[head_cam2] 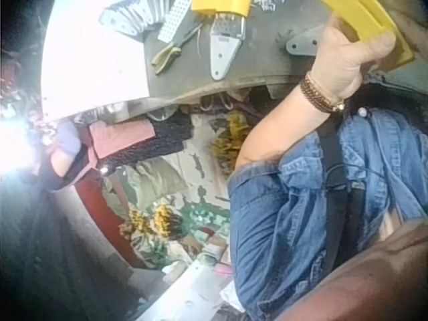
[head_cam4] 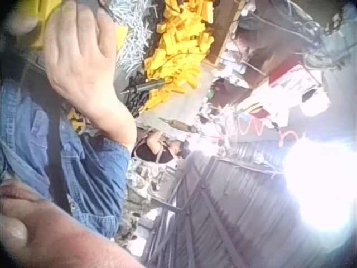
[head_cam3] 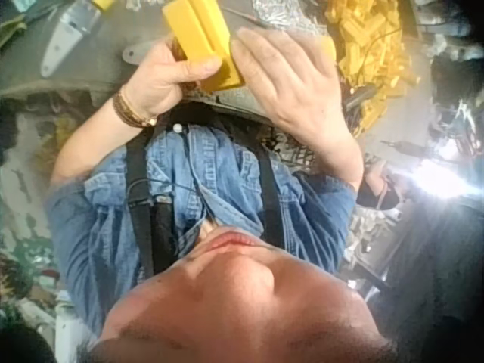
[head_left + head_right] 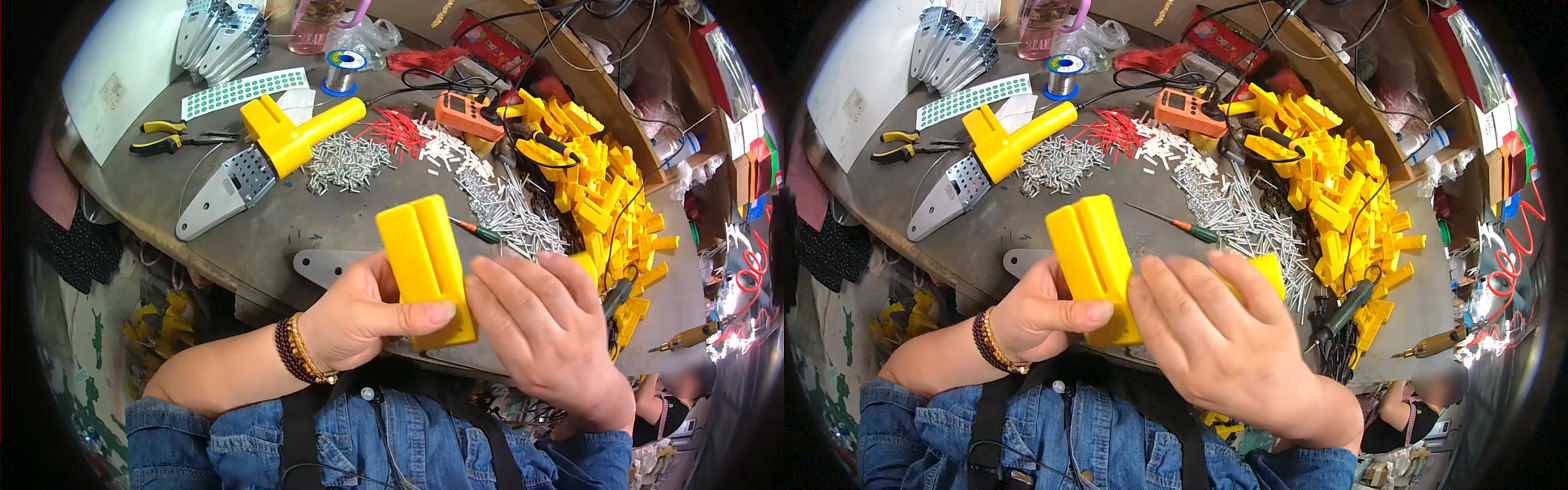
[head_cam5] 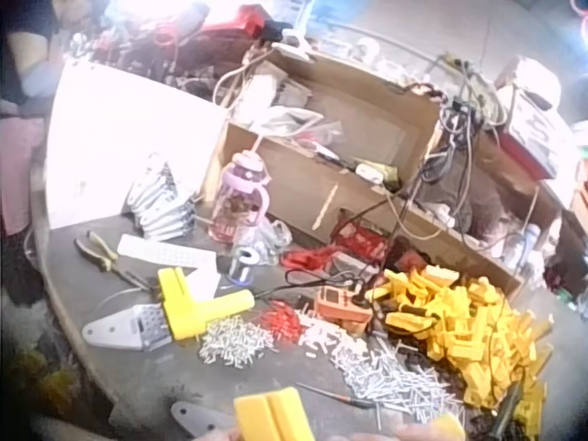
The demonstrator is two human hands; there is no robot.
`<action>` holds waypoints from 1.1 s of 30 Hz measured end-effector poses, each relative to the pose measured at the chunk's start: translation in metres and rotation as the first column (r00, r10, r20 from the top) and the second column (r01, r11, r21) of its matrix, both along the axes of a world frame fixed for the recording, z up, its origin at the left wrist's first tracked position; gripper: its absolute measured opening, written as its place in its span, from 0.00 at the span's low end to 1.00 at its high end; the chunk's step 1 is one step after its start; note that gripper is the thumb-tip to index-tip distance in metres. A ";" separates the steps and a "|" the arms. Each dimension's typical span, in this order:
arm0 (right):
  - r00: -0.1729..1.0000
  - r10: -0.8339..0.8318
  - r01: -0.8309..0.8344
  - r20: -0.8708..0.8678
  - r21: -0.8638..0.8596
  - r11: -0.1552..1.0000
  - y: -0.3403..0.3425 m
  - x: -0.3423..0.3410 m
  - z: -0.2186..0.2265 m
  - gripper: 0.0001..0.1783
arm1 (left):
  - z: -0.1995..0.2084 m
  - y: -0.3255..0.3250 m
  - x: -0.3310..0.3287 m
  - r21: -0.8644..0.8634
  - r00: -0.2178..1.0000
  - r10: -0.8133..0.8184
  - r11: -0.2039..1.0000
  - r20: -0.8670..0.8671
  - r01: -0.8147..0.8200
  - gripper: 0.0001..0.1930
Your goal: Assembling the internal components and wiring of a yellow plastic electronic device housing.
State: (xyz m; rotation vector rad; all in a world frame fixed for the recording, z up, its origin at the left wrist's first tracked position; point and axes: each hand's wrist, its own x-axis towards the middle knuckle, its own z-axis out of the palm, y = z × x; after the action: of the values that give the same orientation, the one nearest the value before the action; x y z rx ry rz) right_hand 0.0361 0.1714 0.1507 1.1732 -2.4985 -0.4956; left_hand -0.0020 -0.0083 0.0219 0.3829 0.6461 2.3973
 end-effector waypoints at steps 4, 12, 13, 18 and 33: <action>0.987 -0.029 0.068 0.157 -0.254 0.965 0.040 -0.005 0.001 0.17 | -0.002 -0.010 -0.019 -0.371 0.711 0.045 0.828 -0.702 -0.420 0.40; 0.924 -0.143 0.314 0.354 -0.493 0.811 0.086 -0.007 -0.088 0.29 | -0.019 0.009 -0.034 -0.432 0.241 -0.452 0.386 -0.859 -0.815 0.33; 0.912 -0.160 0.349 0.378 -0.508 0.788 0.086 -0.009 -0.096 0.28 | -0.018 0.009 -0.034 -0.428 0.244 -0.440 0.389 -0.864 -0.816 0.35; 0.905 -0.133 0.351 0.404 -0.530 0.772 0.083 -0.010 -0.109 0.30 | -0.017 0.010 -0.031 -0.468 0.314 -0.391 0.403 -0.865 -0.786 0.42; 0.941 -0.125 0.279 0.313 -0.514 0.811 0.082 -0.010 -0.106 0.24 | -0.012 0.017 -0.031 -0.544 0.379 -0.416 0.421 -0.827 -0.726 0.44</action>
State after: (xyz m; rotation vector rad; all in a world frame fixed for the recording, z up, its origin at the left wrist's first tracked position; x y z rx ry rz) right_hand 0.0260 0.2532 0.0442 0.7780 -2.7268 0.3630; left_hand -0.0327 0.0086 0.0102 1.2164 2.5210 1.2749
